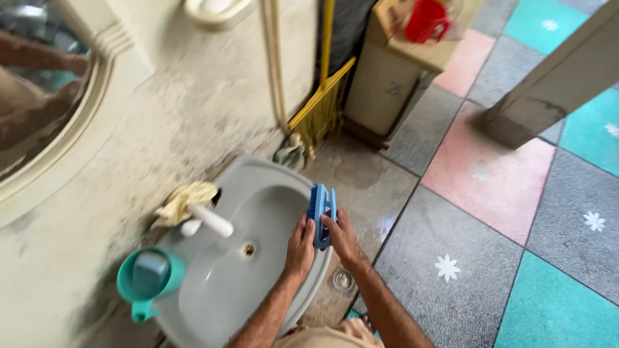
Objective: The person washes a soap dish, a plastic cup, and a brush in a sink, then retrieves water from a bathroom area.
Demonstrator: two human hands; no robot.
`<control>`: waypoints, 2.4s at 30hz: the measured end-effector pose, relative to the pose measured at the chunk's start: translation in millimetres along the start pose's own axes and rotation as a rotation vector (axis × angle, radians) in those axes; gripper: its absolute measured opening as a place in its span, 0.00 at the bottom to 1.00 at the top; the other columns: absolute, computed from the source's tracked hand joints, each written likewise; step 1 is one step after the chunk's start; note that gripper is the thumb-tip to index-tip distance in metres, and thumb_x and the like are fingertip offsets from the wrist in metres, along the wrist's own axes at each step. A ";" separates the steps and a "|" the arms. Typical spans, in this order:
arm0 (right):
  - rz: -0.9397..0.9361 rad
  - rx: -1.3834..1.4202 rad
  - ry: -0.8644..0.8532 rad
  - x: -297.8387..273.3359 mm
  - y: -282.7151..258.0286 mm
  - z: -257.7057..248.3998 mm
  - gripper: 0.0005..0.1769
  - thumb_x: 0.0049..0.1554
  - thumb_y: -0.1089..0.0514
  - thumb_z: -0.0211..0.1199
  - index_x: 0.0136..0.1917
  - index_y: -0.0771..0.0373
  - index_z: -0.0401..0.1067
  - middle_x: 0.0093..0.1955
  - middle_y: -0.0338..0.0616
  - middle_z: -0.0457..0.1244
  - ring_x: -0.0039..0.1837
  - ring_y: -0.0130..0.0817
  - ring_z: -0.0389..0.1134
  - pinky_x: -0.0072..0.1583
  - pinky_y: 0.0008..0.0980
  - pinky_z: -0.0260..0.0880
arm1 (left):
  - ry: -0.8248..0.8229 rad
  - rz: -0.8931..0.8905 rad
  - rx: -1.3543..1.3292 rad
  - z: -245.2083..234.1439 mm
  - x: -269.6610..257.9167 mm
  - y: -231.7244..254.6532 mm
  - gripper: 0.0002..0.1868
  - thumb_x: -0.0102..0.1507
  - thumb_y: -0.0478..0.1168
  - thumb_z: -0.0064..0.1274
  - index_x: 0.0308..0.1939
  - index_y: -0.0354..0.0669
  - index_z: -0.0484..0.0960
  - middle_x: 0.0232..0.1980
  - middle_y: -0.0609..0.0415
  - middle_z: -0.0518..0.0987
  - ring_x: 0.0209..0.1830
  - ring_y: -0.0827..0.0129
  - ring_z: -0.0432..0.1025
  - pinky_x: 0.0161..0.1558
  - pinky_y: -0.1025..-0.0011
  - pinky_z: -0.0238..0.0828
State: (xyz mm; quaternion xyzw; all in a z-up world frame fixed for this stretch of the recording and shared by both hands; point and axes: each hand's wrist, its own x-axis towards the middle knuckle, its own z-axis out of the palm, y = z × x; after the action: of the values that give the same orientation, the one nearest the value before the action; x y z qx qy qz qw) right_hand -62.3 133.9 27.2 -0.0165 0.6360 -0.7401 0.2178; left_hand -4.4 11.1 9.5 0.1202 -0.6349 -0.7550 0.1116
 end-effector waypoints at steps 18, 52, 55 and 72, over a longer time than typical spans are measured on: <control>-0.196 -0.348 0.487 -73.7 -121.2 -235.5 0.41 0.62 0.38 0.50 0.83 0.50 0.49 0.67 0.53 0.54 0.71 0.47 0.60 0.69 0.48 0.65 | -0.386 0.022 0.178 280.1 -1.9 49.3 0.36 0.70 0.59 0.36 0.79 0.48 0.55 0.75 0.48 0.68 0.73 0.60 0.66 0.69 0.62 0.64; -0.330 -0.170 1.269 -310.9 -192.1 -628.2 0.61 0.43 0.70 0.66 0.83 0.58 0.39 0.73 0.50 0.57 0.64 0.35 0.69 0.56 0.35 0.77 | -1.319 -0.259 -0.106 799.2 -108.7 -18.0 0.29 0.68 0.41 0.52 0.72 0.36 0.68 0.55 0.49 0.80 0.48 0.70 0.78 0.49 0.70 0.80; -0.350 -0.191 1.343 -315.5 -200.6 -661.6 0.53 0.45 0.69 0.69 0.81 0.63 0.51 0.73 0.52 0.58 0.65 0.35 0.70 0.60 0.34 0.76 | -1.393 -0.282 -0.160 844.5 -111.4 -20.2 0.29 0.68 0.40 0.53 0.72 0.36 0.68 0.57 0.49 0.79 0.49 0.70 0.77 0.51 0.69 0.79; -0.235 -0.320 1.640 -388.8 -203.7 -865.1 0.47 0.50 0.58 0.75 0.77 0.66 0.57 0.68 0.47 0.61 0.59 0.31 0.72 0.58 0.32 0.77 | -1.715 -0.346 -0.208 1064.3 -175.3 -67.7 0.29 0.68 0.39 0.53 0.73 0.36 0.69 0.59 0.50 0.80 0.56 0.71 0.74 0.59 0.69 0.73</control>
State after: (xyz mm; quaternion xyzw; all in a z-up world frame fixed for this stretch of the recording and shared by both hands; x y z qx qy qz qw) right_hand -32.8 1095.2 153.9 0.4293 0.6840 -0.4366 -0.3964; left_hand -183.7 1070.6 125.3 -0.4041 -0.4011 -0.6455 -0.5090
